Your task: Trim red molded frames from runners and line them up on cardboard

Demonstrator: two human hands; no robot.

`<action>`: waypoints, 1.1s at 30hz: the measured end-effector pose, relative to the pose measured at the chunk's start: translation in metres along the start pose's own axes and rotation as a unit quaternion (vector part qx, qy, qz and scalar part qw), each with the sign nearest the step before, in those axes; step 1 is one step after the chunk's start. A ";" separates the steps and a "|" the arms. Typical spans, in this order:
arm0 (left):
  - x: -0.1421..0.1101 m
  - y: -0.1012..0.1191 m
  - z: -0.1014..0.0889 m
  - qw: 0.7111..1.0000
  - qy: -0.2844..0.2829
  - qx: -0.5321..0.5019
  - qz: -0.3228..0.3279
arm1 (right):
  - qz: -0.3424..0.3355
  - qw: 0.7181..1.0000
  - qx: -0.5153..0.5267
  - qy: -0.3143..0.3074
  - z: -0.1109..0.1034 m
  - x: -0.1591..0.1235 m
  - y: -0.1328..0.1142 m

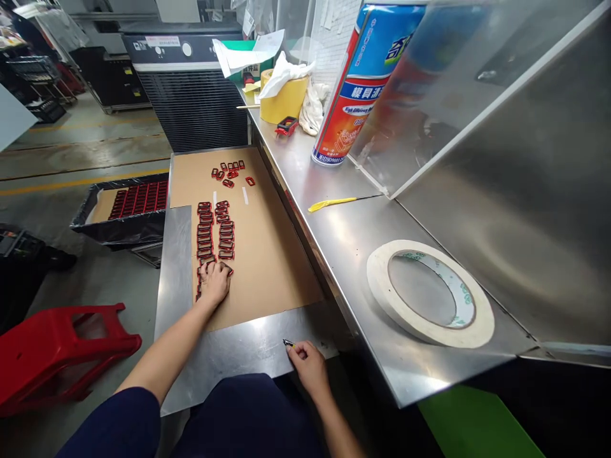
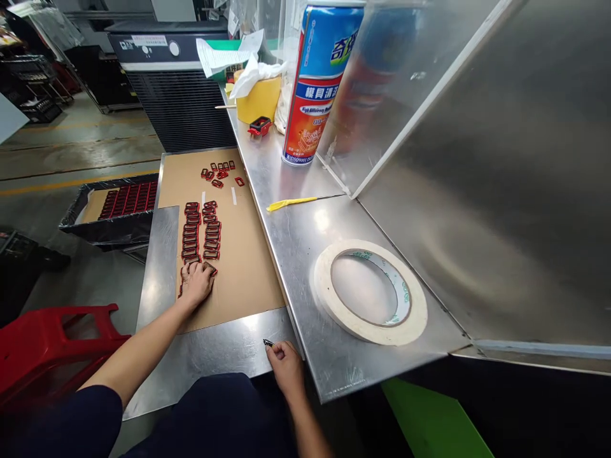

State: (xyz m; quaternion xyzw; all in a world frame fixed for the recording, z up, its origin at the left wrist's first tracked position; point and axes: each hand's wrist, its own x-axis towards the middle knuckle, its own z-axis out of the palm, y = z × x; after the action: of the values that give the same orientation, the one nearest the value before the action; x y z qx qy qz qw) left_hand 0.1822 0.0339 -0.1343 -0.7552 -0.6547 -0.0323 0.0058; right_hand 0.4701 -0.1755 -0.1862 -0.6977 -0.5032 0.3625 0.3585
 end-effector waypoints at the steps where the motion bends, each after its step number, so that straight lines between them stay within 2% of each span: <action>1: 0.005 0.001 0.000 1.000 0.004 0.000 -0.004 | 0.000 1.000 0.000 0.004 0.000 0.002 0.001; 6: 0.027 0.003 0.004 1.000 0.021 -0.006 -0.016 | 0.003 1.000 0.005 0.021 -0.001 0.009 0.006; 14: 0.020 -0.013 0.006 0.999 0.028 -0.004 -0.025 | 0.022 0.999 0.039 0.026 0.001 0.013 0.009; 23: 0.043 -0.008 0.001 0.998 0.043 -0.010 -0.048 | 0.044 0.997 0.047 0.033 0.001 0.014 0.008; 28: 0.038 -0.011 0.000 0.994 0.058 -0.038 -0.080 | 0.044 0.998 0.041 0.034 -0.001 0.015 0.005; 33: 0.019 -0.008 0.000 0.985 0.086 -0.072 -0.127 | 0.029 0.998 0.033 0.041 0.001 0.013 0.004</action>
State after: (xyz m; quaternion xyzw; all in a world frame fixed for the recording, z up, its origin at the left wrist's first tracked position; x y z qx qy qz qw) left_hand 0.1773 0.0536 -0.1333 -0.6586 -0.7384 -0.1449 0.0035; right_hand 0.4736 -0.1638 -0.1923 -0.7140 -0.4552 0.3607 0.3910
